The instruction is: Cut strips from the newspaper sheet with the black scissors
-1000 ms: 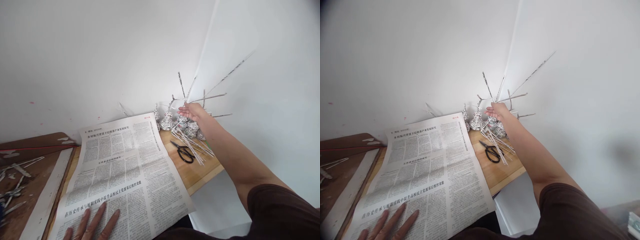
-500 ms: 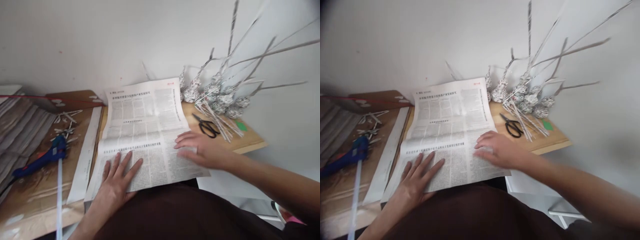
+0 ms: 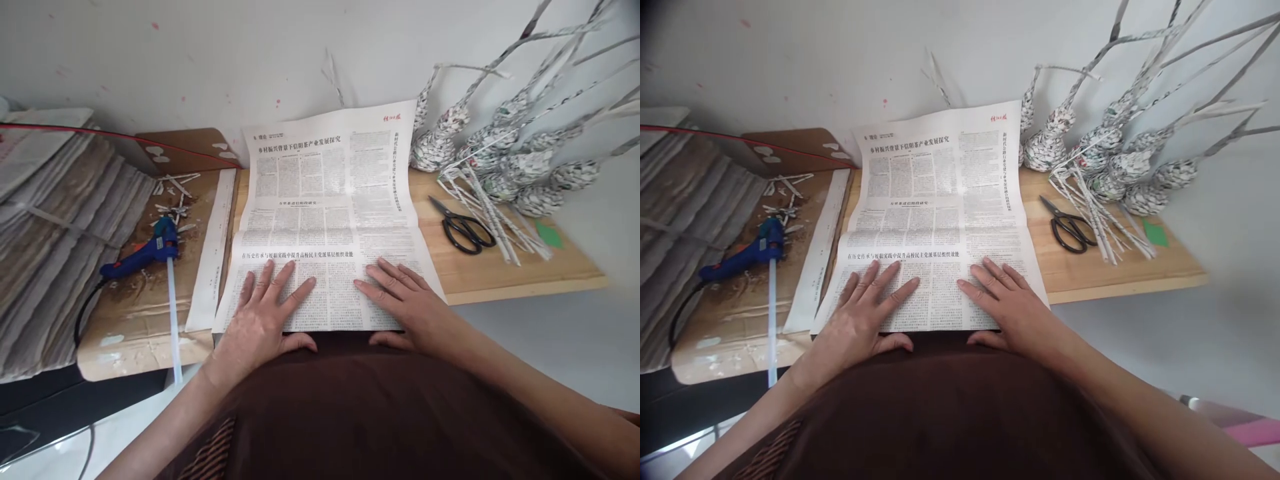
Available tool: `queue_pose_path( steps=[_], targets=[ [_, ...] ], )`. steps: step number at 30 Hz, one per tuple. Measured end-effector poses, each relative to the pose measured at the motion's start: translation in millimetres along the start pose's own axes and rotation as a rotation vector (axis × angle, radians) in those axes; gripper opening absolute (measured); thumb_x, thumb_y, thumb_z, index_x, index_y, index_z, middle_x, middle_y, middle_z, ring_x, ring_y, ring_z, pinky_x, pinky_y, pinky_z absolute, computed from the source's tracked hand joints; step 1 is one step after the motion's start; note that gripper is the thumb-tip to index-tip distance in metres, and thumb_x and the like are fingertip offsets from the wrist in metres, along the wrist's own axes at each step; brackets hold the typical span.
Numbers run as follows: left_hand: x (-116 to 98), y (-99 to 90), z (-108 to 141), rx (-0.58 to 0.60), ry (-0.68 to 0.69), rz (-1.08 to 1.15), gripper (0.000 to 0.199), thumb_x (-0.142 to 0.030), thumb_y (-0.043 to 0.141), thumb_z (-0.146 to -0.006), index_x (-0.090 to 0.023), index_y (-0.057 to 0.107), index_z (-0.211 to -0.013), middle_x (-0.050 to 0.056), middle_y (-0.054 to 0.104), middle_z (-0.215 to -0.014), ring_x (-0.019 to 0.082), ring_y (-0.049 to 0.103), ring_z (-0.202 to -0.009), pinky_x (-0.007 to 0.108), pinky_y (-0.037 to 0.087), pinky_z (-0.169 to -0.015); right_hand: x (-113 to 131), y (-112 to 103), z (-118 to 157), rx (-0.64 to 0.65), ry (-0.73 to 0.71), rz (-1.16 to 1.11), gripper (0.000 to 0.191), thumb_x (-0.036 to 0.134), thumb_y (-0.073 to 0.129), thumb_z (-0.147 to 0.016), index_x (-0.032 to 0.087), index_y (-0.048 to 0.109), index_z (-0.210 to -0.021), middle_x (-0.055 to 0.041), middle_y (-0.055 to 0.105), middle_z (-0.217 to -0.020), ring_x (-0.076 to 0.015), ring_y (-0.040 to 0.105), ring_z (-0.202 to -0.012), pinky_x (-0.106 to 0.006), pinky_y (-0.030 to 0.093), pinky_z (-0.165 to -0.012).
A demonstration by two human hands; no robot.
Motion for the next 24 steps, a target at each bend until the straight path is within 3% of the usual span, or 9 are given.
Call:
queue_pose_path(
  steps=[6,14,18,24],
  targets=[
    [-2.2,2.8,0.2,-0.041,-0.008,0.013,0.083,-0.074,0.050,-0.083,-0.027,0.044,-0.151,0.019,0.037,-0.159,0.048,0.025,-0.148,0.072,0.031,-0.111,0.2,1.1,4.1,-0.083,-0.005,0.018,0.061,0.059,0.050,-0.097,0.025,0.051,-0.147,-0.0162,0.048,-0.152,-0.0383,0.033,-0.147,-0.062,0.039,-0.110],
    [-12.8,13.6,-1.4,-0.038,-0.086,-0.032,0.086,-0.074,0.052,-0.082,-0.031,0.038,-0.155,0.018,0.033,-0.161,0.049,0.020,-0.149,0.073,0.027,-0.112,-3.8,3.1,5.4,-0.022,0.067,0.002,0.062,0.057,0.051,-0.098,0.031,0.042,-0.153,-0.0130,0.041,-0.159,-0.0385,0.025,-0.150,-0.066,0.033,-0.113],
    [-11.7,15.5,-2.1,-0.051,-0.075,-0.051,0.096,-0.079,0.056,-0.075,-0.032,0.035,-0.156,0.019,0.034,-0.161,0.051,0.021,-0.149,0.073,0.029,-0.111,-1.5,3.9,5.2,-0.003,0.098,0.000,0.077,0.058,0.063,-0.090,0.025,0.040,-0.155,-0.0174,0.034,-0.161,-0.0409,0.026,-0.149,-0.066,0.035,-0.112],
    [-9.0,14.7,-2.2,-0.076,-0.038,-0.098,0.095,-0.065,0.068,-0.078,-0.034,0.027,-0.158,0.018,0.035,-0.161,0.050,0.025,-0.147,0.071,0.034,-0.110,-8.7,-24.9,-1.6,-0.048,0.207,-0.215,0.081,0.066,0.065,-0.084,0.024,0.047,-0.150,-0.0159,0.046,-0.154,-0.0396,0.041,-0.142,-0.060,0.043,-0.109]
  ],
)
Point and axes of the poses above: each hand's wrist, its own z-axis away from the middle knuckle, its own y-axis out of the palm, x = y × z, the point moved 2 cm from there along -z, towards the middle knuckle
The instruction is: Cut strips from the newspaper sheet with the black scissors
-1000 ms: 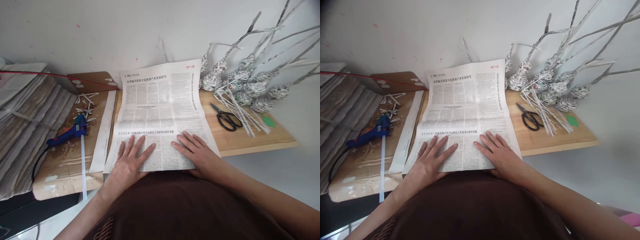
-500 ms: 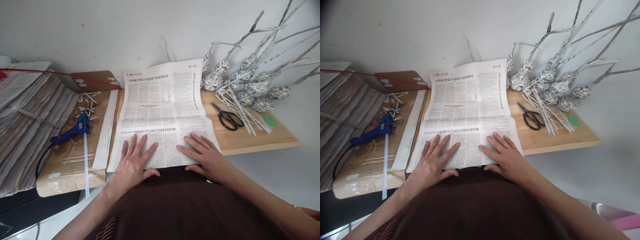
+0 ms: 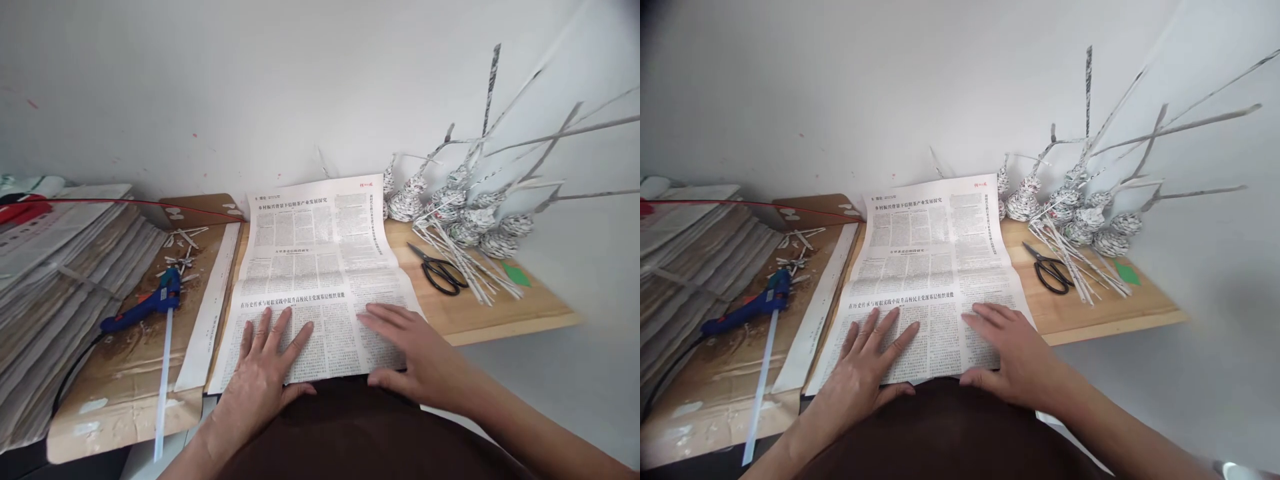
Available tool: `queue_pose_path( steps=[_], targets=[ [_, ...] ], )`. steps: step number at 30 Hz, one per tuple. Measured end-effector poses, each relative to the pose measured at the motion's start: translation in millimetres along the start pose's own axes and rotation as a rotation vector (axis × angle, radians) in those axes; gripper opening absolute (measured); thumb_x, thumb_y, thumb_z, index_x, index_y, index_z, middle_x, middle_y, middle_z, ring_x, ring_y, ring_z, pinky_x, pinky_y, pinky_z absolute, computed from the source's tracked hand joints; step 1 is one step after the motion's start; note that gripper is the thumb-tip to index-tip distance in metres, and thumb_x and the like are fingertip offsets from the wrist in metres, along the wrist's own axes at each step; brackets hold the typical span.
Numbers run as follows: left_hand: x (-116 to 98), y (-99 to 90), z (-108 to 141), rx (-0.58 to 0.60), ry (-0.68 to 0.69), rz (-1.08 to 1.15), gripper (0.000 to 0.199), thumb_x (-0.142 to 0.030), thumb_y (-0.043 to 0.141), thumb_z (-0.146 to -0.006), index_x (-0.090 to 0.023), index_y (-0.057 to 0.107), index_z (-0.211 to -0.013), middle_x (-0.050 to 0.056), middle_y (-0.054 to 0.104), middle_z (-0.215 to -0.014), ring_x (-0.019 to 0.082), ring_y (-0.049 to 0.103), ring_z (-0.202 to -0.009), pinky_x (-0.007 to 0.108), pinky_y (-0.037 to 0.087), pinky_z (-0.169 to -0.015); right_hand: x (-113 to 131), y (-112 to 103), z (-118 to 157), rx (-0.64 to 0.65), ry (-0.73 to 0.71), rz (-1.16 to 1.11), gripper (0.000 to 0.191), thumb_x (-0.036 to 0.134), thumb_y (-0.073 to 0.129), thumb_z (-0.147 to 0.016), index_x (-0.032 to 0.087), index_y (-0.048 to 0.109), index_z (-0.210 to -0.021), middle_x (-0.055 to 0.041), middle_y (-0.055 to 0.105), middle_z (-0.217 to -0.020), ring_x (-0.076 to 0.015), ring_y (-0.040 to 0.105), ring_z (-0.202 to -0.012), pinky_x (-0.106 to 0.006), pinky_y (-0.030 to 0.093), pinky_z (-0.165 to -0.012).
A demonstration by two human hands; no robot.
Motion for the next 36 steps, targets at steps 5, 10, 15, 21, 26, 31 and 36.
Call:
queue_pose_path(
  steps=[5,10,15,21,26,31,36],
  targets=[
    [0.1,0.6,-0.6,-0.004,-0.003,-0.014,0.097,-0.064,0.072,-0.076,-0.034,0.029,-0.157,0.018,0.038,-0.159,0.051,0.029,-0.145,0.070,0.037,-0.108,-13.6,-33.5,-36.6,-0.268,0.261,-0.205,0.066,0.049,0.058,-0.093,0.019,0.043,-0.150,-0.0166,0.059,-0.142,-0.0299,0.068,-0.109,-0.049,0.058,-0.090],
    [-0.4,-1.0,-1.7,0.008,-0.004,-0.007,0.092,-0.062,0.071,-0.078,-0.034,0.033,-0.156,0.017,0.039,-0.159,0.051,0.030,-0.145,0.071,0.038,-0.108,0.2,-12.6,-58.1,0.008,-0.040,-0.104,0.051,0.046,0.053,-0.098,0.023,0.055,-0.143,-0.0105,0.055,-0.148,-0.0308,0.046,-0.139,-0.053,0.041,-0.113],
    [-0.5,-2.4,-3.5,0.043,-0.025,0.006,0.089,-0.061,0.072,-0.078,-0.034,0.036,-0.155,0.017,0.040,-0.158,0.051,0.031,-0.145,0.071,0.037,-0.107,-7.4,7.4,-57.6,0.033,-0.014,0.061,0.056,0.050,0.049,-0.099,0.024,0.048,-0.149,-0.0107,0.040,-0.159,-0.0312,0.030,-0.149,-0.056,0.033,-0.118],
    [0.0,-4.8,-3.0,0.046,-0.033,0.045,0.082,-0.061,0.065,-0.083,-0.034,0.036,-0.155,0.016,0.038,-0.158,0.049,0.027,-0.147,0.071,0.034,-0.110,-23.4,1.6,-60.8,-0.042,0.170,0.134,0.069,0.057,0.048,-0.096,0.015,0.045,-0.150,-0.0208,0.040,-0.157,-0.0460,0.031,-0.145,-0.072,0.031,-0.110],
    [-0.7,-6.4,-3.0,0.058,-0.030,0.051,0.085,-0.062,0.066,-0.082,-0.034,0.033,-0.156,0.017,0.038,-0.159,0.049,0.028,-0.147,0.072,0.034,-0.109,15.9,19.6,-86.6,0.020,0.028,0.083,0.068,0.058,0.044,-0.098,0.020,0.040,-0.154,-0.0139,0.034,-0.162,-0.0418,0.022,-0.150,-0.062,0.027,-0.118],
    [-2.0,-2.0,-4.7,0.063,-0.056,0.023,0.090,-0.066,0.068,-0.077,-0.030,0.038,-0.154,0.020,0.040,-0.157,0.051,0.030,-0.145,0.072,0.035,-0.108,51.7,38.6,-127.4,0.157,-0.297,-0.008,0.054,0.050,0.021,-0.107,0.031,0.040,-0.154,0.0011,0.033,-0.163,-0.0264,0.016,-0.154,-0.053,0.020,-0.123],
    [-3.6,-3.3,-7.7,0.082,-0.065,0.023,0.089,-0.066,0.066,-0.078,-0.031,0.036,-0.155,0.020,0.037,-0.159,0.052,0.028,-0.145,0.072,0.034,-0.108,35.7,35.8,-141.7,0.131,-0.309,0.008,0.052,0.054,0.033,-0.105,0.034,0.041,-0.153,0.0017,0.033,-0.163,-0.0215,0.018,-0.154,-0.046,0.018,-0.124]
  ],
)
Point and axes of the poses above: each hand's wrist, its own z-axis away from the middle knuckle, its own y-axis out of the palm, x = y × z, the point moved 2 cm from there along -z, towards the middle knuckle
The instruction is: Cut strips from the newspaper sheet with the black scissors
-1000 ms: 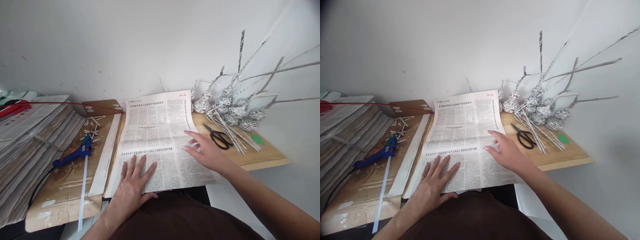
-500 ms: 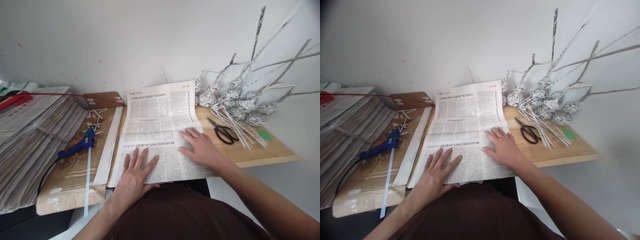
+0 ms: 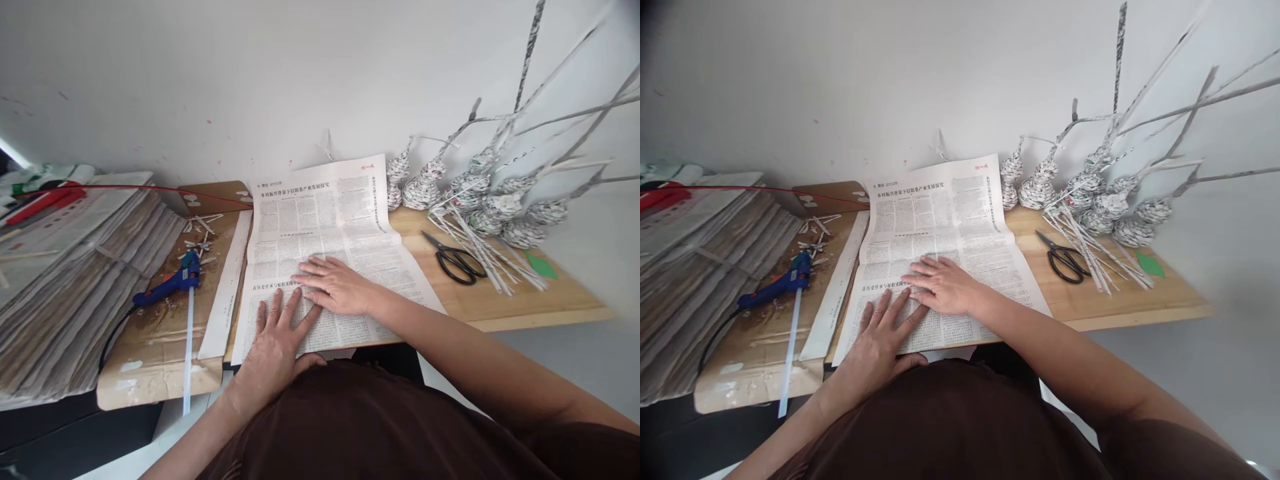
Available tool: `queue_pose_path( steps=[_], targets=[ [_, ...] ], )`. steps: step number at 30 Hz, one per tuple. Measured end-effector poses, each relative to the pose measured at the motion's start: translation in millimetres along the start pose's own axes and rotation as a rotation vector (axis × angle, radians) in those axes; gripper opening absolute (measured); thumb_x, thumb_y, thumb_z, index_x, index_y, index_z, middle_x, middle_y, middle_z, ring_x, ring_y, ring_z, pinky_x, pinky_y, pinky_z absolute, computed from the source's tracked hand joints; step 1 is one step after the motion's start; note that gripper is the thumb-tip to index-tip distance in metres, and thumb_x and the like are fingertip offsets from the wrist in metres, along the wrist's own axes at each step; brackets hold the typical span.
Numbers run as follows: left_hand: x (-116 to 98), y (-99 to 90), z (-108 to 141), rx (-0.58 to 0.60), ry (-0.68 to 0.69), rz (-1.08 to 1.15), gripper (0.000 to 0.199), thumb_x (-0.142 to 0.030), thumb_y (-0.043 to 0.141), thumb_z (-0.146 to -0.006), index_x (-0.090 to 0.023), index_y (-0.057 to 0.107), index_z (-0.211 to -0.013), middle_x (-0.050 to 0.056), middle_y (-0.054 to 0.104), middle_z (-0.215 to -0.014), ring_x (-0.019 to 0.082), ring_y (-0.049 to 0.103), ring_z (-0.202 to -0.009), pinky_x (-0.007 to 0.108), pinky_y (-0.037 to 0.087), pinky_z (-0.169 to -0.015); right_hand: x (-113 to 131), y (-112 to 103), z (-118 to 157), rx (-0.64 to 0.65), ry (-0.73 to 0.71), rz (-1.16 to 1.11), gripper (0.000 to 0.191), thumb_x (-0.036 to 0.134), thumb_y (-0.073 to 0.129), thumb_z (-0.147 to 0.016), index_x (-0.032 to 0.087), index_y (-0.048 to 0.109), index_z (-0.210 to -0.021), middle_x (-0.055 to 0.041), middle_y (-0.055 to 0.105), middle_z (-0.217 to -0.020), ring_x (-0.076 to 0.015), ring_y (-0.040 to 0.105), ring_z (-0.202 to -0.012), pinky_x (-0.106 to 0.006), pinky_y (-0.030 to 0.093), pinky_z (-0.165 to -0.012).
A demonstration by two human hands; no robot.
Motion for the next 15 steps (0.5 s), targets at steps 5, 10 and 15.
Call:
queue_pose_path(
  steps=[5,10,15],
  targets=[
    [1.8,-5.2,1.1,0.012,0.007,0.044,0.085,-0.066,0.061,-0.082,-0.032,0.035,-0.155,0.018,0.035,-0.160,0.051,0.025,-0.147,0.073,0.031,-0.110,-37.4,-9.7,48.2,-0.082,0.240,0.065,0.059,0.055,0.036,-0.103,0.028,0.038,-0.155,-0.0061,0.030,-0.164,-0.0282,0.020,-0.153,-0.056,0.020,-0.122],
    [3.5,-7.2,2.3,0.016,0.015,0.063,0.083,-0.064,0.061,-0.083,-0.031,0.036,-0.155,0.019,0.034,-0.161,0.051,0.023,-0.147,0.073,0.029,-0.111,-63.2,-20.3,119.1,-0.232,0.566,0.183,0.066,0.047,0.033,-0.103,0.004,0.040,-0.152,-0.0251,0.036,-0.158,-0.0436,0.028,-0.147,-0.066,0.027,-0.115],
    [2.8,-7.6,2.0,0.012,0.022,0.040,0.085,-0.070,0.056,-0.081,-0.030,0.038,-0.155,0.019,0.036,-0.159,0.051,0.025,-0.147,0.073,0.029,-0.111,-30.6,-15.4,151.0,-0.326,0.447,0.153,0.053,0.037,0.028,-0.104,0.011,0.057,-0.140,-0.0167,0.054,-0.148,-0.0362,0.033,-0.147,-0.062,0.030,-0.118]
  ],
)
Point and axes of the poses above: each hand's wrist, its own z-axis away from the middle knuckle, its own y-axis out of the palm, x = y × z, the point moved 2 cm from there along -z, towards the middle knuckle
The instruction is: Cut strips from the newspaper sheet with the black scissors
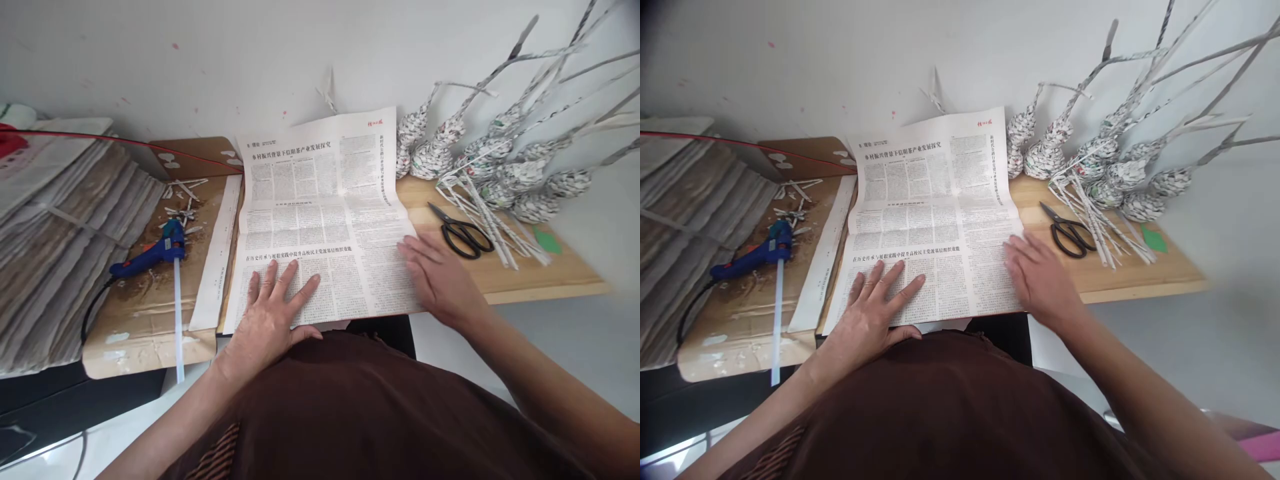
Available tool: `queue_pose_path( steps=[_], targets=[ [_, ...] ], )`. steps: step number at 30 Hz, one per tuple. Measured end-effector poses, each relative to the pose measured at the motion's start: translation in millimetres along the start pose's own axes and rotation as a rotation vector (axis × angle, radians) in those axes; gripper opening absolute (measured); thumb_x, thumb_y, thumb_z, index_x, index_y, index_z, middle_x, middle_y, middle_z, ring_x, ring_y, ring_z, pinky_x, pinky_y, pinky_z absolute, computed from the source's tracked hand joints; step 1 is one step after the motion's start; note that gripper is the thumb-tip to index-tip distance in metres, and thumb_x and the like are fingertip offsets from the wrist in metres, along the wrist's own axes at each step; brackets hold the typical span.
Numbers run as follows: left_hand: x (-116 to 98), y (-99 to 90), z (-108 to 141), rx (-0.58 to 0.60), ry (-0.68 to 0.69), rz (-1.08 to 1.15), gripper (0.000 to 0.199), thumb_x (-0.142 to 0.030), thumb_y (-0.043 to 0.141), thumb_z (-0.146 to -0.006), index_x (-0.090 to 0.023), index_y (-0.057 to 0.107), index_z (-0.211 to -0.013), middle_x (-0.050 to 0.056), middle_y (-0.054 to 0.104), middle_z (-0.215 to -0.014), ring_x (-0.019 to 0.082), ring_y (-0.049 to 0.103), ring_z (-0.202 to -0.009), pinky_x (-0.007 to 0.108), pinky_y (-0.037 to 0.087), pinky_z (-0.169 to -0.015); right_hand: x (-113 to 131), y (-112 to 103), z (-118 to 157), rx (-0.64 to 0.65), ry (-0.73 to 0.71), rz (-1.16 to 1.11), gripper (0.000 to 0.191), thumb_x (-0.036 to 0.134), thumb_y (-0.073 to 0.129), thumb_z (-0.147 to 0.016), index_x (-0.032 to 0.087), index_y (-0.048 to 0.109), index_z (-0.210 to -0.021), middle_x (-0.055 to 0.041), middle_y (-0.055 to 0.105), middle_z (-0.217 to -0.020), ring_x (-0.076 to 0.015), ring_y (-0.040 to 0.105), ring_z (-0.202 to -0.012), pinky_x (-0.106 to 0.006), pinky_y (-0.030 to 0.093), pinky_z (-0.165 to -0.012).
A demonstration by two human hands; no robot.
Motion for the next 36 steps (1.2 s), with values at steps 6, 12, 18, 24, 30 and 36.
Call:
queue_pose_path(
  steps=[6,12,18,24,30,36],
  targets=[
    [2.8,-1.6,0.5,-0.014,0.009,-0.010,0.086,-0.069,0.057,-0.082,-0.031,0.035,-0.155,0.017,0.035,-0.161,0.047,0.025,-0.148,0.069,0.027,-0.115,35.3,14.8,29.2,0.074,-0.345,-0.076,0.045,0.040,0.051,-0.102,0.022,0.054,-0.143,-0.0061,0.057,-0.146,-0.0275,0.039,-0.145,-0.052,0.038,-0.117],
    [11.9,-3.8,5.7,-0.032,0.073,-0.003,0.086,-0.070,0.053,-0.083,-0.027,0.036,-0.155,0.016,0.035,-0.162,0.042,0.027,-0.149,0.064,0.032,-0.117,30.6,19.9,31.0,-0.011,-0.410,-0.038,0.044,0.037,0.056,-0.100,0.022,0.054,-0.142,-0.0074,0.060,-0.144,-0.0294,0.043,-0.143,-0.054,0.041,-0.114],
    [19.3,-6.9,18.2,-0.088,0.052,0.081,0.074,-0.060,0.059,-0.087,-0.020,0.046,-0.148,0.019,0.043,-0.156,0.039,0.034,-0.147,0.059,0.041,-0.114,32.6,18.8,29.2,0.001,-0.412,-0.043,0.044,0.031,0.055,-0.100,0.021,0.053,-0.143,-0.0088,0.059,-0.144,-0.0300,0.042,-0.143,-0.054,0.041,-0.114],
    [4.0,-17.1,28.3,-0.259,0.066,0.135,0.049,-0.035,0.070,-0.089,-0.013,0.059,-0.131,0.018,0.065,-0.131,0.033,0.057,-0.127,0.049,0.056,-0.100,27.3,22.7,28.1,-0.026,-0.444,-0.065,0.046,0.031,0.057,-0.099,0.023,0.052,-0.144,-0.0091,0.061,-0.141,-0.0317,0.046,-0.140,-0.055,0.044,-0.110],
    [-21.3,-27.7,18.8,-0.429,0.451,0.150,0.018,-0.031,0.068,-0.092,-0.014,0.070,-0.096,-0.004,0.071,-0.073,0.009,0.059,-0.060,0.023,0.048,-0.047,20.0,27.7,27.4,-0.055,-0.482,-0.073,0.050,0.032,0.057,-0.099,0.027,0.049,-0.148,-0.0071,0.061,-0.141,-0.0321,0.049,-0.137,-0.054,0.045,-0.108],
    [-18.3,-23.5,16.2,-0.427,0.307,0.066,0.024,-0.039,0.066,-0.092,-0.020,0.071,-0.107,-0.003,0.075,-0.088,0.012,0.064,-0.074,0.026,0.049,-0.056,18.8,31.6,25.8,-0.064,-0.489,-0.082,0.049,0.035,0.054,-0.100,0.029,0.049,-0.148,-0.0061,0.062,-0.140,-0.0324,0.051,-0.136,-0.055,0.046,-0.106]
  ],
)
Point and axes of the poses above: each hand's wrist, its own z-axis away from the middle knuckle, its own y-axis out of the palm, x = y × z, the point moved 2 cm from there along -z, towards the middle knuckle
